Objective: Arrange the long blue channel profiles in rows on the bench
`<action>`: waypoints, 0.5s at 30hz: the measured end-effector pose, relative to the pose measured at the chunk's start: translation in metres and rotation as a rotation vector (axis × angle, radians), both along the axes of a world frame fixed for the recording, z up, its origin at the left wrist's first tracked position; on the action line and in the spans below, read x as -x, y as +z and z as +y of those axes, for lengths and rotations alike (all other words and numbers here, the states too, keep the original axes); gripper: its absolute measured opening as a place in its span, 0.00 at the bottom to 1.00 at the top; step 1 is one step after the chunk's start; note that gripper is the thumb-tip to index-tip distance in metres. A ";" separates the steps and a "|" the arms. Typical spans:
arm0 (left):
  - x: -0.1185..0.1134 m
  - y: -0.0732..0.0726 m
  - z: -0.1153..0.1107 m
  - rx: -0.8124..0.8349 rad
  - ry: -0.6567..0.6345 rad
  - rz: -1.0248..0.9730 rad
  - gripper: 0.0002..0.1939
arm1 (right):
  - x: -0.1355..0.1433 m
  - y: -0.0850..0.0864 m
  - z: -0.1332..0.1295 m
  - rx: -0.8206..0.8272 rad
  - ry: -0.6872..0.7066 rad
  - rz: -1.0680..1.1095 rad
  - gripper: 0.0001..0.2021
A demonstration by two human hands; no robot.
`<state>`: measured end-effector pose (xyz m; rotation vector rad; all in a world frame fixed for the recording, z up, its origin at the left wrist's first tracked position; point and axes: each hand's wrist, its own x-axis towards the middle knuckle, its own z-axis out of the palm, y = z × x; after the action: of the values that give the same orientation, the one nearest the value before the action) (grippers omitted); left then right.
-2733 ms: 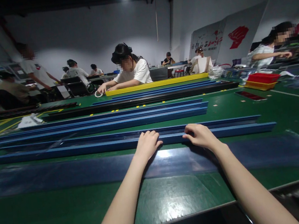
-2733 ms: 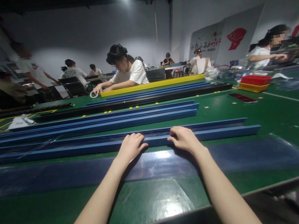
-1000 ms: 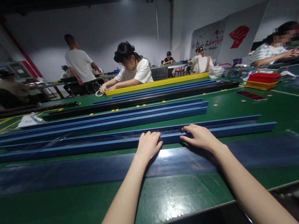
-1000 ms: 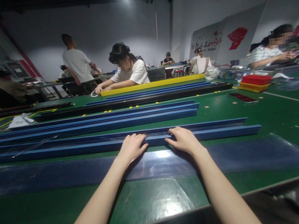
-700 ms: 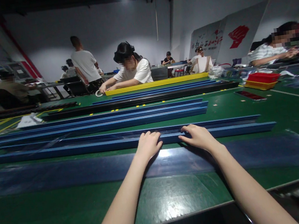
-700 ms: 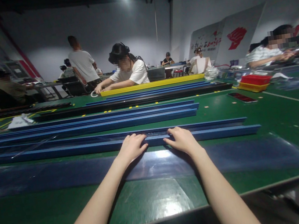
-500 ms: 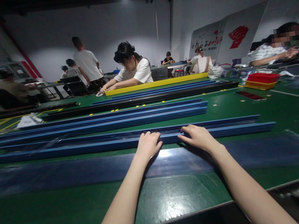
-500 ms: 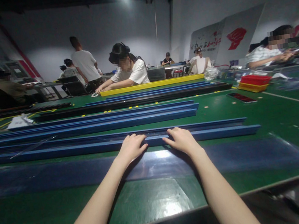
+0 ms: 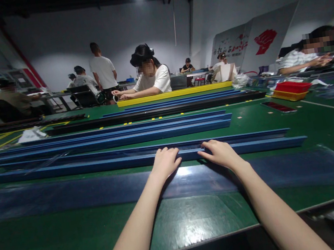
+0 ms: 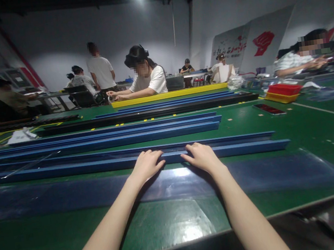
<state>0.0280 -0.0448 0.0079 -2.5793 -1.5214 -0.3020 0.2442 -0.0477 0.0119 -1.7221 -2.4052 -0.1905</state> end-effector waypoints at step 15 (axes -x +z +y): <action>0.000 -0.001 0.000 -0.006 0.001 0.007 0.12 | 0.001 -0.001 0.000 -0.009 0.003 -0.004 0.18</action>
<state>0.0281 -0.0449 0.0069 -2.5718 -1.5171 -0.2975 0.2436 -0.0481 0.0113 -1.7156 -2.4060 -0.2036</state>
